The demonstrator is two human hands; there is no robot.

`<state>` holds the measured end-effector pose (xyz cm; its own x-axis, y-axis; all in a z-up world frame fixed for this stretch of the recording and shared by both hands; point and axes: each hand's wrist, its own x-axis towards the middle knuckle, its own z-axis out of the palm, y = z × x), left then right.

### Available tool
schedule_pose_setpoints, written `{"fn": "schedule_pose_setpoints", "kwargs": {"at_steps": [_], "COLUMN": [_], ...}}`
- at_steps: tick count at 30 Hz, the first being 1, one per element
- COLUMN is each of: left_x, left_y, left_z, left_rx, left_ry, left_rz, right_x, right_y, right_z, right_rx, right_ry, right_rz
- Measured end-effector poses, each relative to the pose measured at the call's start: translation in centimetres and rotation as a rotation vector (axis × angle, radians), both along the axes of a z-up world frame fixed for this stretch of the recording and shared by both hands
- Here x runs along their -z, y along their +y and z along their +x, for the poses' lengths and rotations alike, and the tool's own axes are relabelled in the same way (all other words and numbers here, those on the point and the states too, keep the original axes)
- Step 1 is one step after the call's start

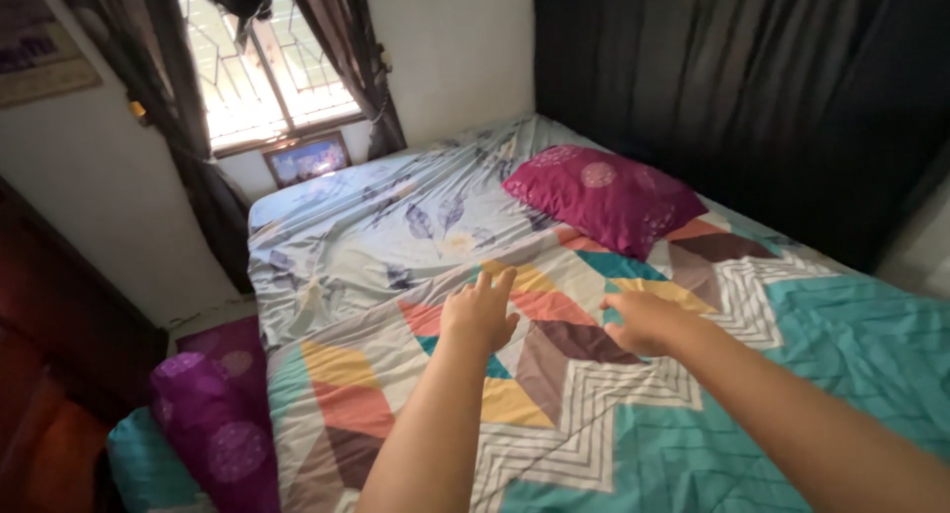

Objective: The person straightens and folds a patterned throw blanket on a bed, then removes and stacks several pillows and a body pillow on the floor beside the bed. The person smooths the fitted sheet and leaves the bed with the pillows removed.

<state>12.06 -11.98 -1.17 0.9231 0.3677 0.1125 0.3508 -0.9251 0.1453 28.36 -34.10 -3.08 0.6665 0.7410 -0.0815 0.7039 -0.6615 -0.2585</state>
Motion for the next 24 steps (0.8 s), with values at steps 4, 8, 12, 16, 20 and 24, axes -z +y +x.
{"fn": "schedule_pose_setpoints", "kwargs": {"at_steps": [4,8,12,16,20,24], "left_x": [-1.2,-2.0,-1.9,-2.2,-2.8,-2.3], "left_y": [-0.8,-0.7,-0.2,-0.3,-0.1,-1.0], "left_z": [1.0,1.2,2.8,3.7,6.2,8.0], "left_rx": [0.026,0.038,0.09,0.101,0.146,0.131], "left_ry": [-0.033,-0.04,-0.08,-0.043,-0.053,-0.059], "left_rz": [-0.017,-0.003,0.016,0.023,0.031,0.011], "right_x": [0.4,0.3,-1.2,-1.9,-1.7,-0.8], "right_y": [-1.8,-2.7,-5.0,-6.3,-7.5,-8.1], "right_z": [2.5,3.5,3.6,4.0,5.2,6.4], "right_rx": [-0.033,-0.005,0.149,0.219,0.277,0.272], "right_ry": [-0.105,-0.098,-0.067,-0.112,-0.149,-0.154], "right_rz": [0.04,0.079,0.002,-0.024,-0.012,0.01]}}
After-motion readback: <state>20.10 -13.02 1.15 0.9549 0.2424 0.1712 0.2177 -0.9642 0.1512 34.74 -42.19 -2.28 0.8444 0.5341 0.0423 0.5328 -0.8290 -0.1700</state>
